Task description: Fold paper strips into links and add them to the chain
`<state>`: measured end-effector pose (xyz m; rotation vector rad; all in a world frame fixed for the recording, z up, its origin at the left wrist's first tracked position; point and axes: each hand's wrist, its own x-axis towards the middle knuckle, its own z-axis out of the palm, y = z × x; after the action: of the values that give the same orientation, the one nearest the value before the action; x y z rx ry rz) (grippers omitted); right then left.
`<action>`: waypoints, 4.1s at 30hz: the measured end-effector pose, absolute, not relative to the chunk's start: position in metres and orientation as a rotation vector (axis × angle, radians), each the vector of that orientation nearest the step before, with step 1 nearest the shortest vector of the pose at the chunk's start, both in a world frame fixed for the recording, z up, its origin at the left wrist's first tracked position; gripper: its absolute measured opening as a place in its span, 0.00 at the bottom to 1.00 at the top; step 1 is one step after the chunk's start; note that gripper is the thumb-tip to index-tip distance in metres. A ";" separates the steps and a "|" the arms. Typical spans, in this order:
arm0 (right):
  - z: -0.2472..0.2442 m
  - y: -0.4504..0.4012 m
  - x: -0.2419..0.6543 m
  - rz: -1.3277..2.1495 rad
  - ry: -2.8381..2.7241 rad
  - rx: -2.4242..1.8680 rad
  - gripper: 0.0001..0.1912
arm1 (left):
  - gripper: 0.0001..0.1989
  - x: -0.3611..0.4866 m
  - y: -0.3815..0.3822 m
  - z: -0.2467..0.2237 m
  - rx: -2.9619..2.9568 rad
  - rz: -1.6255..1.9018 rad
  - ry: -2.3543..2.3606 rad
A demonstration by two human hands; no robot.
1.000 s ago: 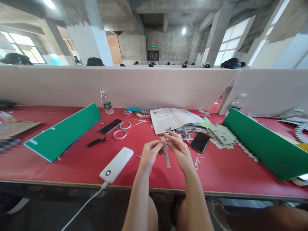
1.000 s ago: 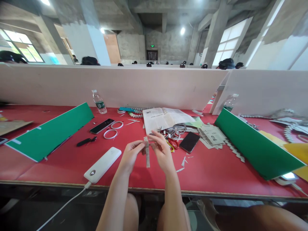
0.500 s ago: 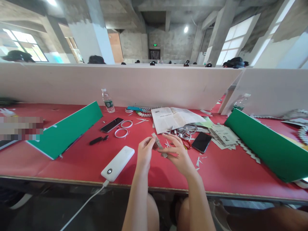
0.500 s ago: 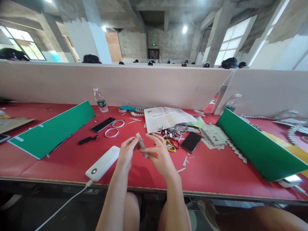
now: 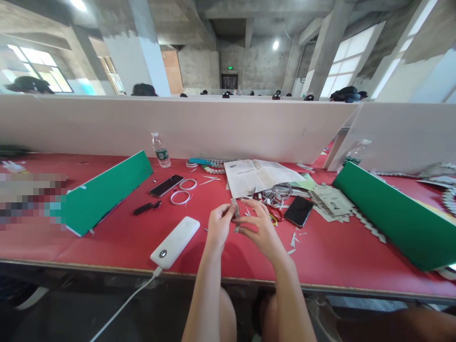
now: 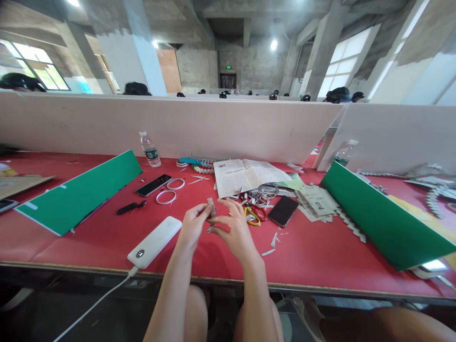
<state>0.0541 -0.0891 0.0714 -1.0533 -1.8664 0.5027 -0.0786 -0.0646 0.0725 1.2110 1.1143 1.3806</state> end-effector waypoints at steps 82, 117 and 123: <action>0.076 -0.090 0.041 0.546 -1.312 -1.150 0.10 | 0.08 -0.066 -0.069 0.077 1.352 1.496 1.114; 0.077 -0.085 0.047 0.479 -1.431 -1.038 0.08 | 0.18 -0.071 -0.073 0.077 1.330 1.346 0.848; 0.076 -0.086 0.044 0.487 -1.379 -1.011 0.08 | 0.17 -0.071 -0.076 0.082 1.569 1.412 1.038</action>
<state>0.0443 -0.0857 0.0760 -1.0111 -1.3787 0.4873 -0.0710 -0.0763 0.0816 1.5689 1.0382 1.4116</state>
